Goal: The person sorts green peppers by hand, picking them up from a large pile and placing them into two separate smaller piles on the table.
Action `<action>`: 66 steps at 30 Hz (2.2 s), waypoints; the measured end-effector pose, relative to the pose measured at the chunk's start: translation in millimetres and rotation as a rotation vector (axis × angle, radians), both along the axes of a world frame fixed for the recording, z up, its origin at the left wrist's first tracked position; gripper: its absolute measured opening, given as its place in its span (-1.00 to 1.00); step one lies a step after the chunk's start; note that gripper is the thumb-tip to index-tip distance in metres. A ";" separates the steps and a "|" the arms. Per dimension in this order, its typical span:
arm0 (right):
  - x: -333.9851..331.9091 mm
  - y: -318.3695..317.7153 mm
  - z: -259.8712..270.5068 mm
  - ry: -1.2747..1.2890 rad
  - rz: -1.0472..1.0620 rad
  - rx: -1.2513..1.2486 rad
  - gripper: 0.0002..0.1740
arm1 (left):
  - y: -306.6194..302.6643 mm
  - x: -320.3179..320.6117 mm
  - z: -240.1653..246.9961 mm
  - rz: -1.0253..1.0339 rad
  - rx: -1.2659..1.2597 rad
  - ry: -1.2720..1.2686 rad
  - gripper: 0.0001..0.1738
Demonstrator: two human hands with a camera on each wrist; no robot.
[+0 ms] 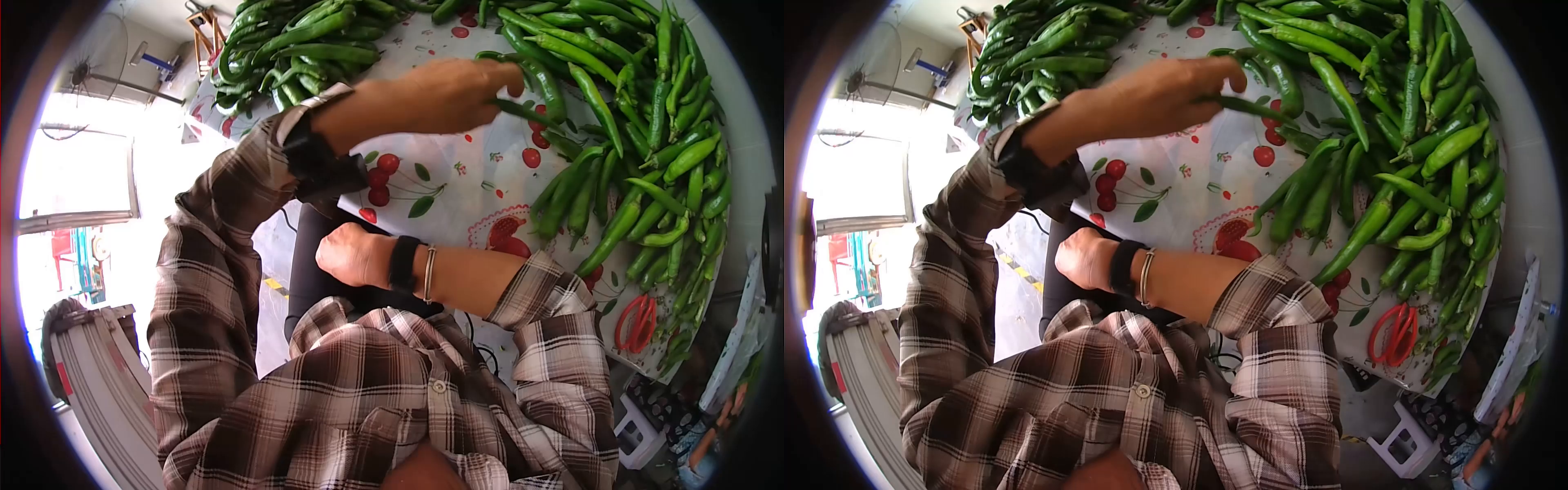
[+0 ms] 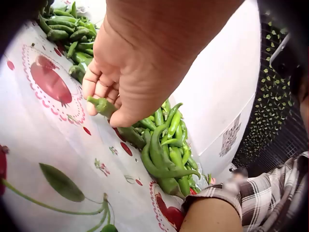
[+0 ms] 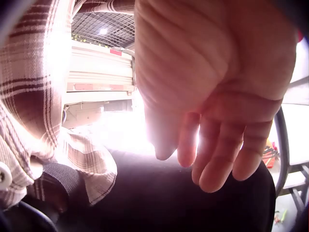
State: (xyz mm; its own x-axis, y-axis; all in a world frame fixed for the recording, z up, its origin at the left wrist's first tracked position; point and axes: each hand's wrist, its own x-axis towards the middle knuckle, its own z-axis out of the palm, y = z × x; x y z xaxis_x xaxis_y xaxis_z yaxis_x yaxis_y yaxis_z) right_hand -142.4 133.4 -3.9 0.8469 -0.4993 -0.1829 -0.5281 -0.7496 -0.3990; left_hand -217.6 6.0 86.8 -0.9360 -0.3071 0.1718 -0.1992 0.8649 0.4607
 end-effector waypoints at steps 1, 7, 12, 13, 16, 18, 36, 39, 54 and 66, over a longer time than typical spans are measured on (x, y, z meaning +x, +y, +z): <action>1.7 -1.3 -0.7 0.001 0.004 0.007 -0.82 | -2.2 7.2 7.0 0.008 -0.031 0.089 -0.72; 1.1 -0.6 -5.3 -0.155 -0.005 -0.122 -0.85 | -0.4 60.0 32.3 0.164 0.234 0.149 -0.74; -3.4 -3.2 2.5 -0.229 -0.026 -0.020 -0.83 | 19.5 106.8 58.5 0.320 0.491 0.126 -0.80; -4.4 -4.0 5.8 -0.263 -0.033 0.039 -0.82 | 20.6 111.8 57.8 0.325 0.492 0.133 -0.80; -6.5 -6.3 17.7 -0.311 -0.064 0.186 -0.79 | 22.2 125.6 50.6 0.270 0.615 0.286 -0.80; -6.0 -9.4 17.6 -0.383 -0.109 0.326 -0.78 | 20.2 135.6 47.0 0.288 0.670 0.280 -0.78; -87.1 -38.0 68.0 -1.154 -0.532 1.240 -0.71 | 3.3 144.1 52.9 0.394 0.223 0.587 -0.78; -114.2 -32.6 69.6 -1.362 -0.587 1.165 -0.72 | 0.6 132.9 47.0 0.407 0.337 0.632 -0.73; -224.9 95.5 134.8 -0.830 -1.360 0.240 -0.81 | 8.4 17.4 24.5 0.167 1.191 0.363 -0.72; -253.6 138.8 109.1 -0.381 -1.682 -0.191 -0.83 | -18.4 1.5 -26.1 0.214 1.550 0.425 -0.76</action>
State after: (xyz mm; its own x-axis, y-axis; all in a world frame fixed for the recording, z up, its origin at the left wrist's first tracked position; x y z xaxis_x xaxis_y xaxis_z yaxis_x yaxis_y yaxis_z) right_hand -396.0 272.2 105.1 -0.6016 -0.7973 0.0489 -0.6217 0.4289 -0.6554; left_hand -216.0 -12.5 60.6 -0.8240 -0.5341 -0.1893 0.1139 -0.4833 0.8680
